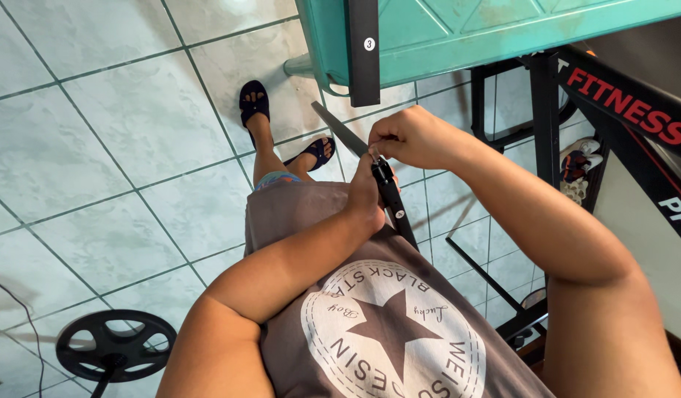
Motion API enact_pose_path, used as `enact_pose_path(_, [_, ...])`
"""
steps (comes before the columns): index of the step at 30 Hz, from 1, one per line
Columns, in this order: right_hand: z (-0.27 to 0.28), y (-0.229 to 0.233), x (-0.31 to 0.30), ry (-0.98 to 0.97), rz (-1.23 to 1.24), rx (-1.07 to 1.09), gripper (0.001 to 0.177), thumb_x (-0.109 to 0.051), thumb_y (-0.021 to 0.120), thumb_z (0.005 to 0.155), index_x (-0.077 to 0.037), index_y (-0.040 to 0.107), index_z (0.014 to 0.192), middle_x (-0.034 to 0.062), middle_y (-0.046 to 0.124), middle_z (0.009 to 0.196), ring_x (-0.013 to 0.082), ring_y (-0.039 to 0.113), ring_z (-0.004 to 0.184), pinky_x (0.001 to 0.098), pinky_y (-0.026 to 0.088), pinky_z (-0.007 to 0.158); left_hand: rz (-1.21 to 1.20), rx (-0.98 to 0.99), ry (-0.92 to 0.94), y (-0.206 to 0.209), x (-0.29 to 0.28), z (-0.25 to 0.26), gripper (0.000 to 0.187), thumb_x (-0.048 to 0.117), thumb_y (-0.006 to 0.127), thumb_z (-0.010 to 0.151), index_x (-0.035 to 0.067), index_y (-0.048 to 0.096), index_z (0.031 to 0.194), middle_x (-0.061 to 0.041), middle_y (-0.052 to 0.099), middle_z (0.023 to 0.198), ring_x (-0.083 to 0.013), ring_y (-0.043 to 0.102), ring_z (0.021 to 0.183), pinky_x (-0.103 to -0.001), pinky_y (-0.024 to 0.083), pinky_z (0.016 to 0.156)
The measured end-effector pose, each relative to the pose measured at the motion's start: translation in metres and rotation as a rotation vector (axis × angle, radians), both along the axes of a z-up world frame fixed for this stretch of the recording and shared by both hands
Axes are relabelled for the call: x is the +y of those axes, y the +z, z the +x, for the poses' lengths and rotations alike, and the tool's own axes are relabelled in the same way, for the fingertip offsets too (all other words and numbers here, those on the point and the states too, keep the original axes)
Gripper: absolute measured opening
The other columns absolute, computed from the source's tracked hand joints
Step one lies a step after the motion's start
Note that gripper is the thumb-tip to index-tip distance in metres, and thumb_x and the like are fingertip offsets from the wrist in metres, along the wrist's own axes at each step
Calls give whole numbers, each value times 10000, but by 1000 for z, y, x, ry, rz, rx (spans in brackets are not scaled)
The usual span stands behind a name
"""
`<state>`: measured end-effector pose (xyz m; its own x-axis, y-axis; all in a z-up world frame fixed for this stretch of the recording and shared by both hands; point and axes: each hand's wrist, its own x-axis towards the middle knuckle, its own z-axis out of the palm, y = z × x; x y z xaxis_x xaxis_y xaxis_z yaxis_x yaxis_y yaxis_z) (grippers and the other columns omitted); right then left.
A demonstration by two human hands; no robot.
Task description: The person assembles a metal frame by hand, aligning and fastening metal bars with screws and nuts. They consult an instruction sheet, pick up parts, and tighten connections on the floor.
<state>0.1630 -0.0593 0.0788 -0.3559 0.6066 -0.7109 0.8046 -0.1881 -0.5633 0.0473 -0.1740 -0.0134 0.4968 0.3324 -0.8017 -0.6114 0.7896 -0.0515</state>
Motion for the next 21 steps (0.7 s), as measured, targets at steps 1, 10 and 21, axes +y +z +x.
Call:
enact_pose_path(1, [1,-1,1,19,-3,-1,124,-155,726,894,-67,774,967,87,769,807,202,745,726,333,572,679,-18,7,-4,0,-1,1,302,388,442,1042,151,495,862,7,508,680,-119,481,582,-295,438,574])
enact_pose_path(10, [9,-6,17,41,-122,160,144,-153,755,858,-83,778,983,50,788,849,186,739,769,322,568,705,-72,39,-4,-4,-5,7,291,405,548,995,148,539,860,0,530,696,-142,518,606,-304,447,590])
enact_pose_path(21, [3,3,5,263,209,47,72,-136,741,859,-72,740,893,113,730,775,326,681,703,416,531,640,-56,57,-6,-3,-3,10,296,416,477,1026,142,555,947,-7,565,733,-126,551,674,-312,479,651])
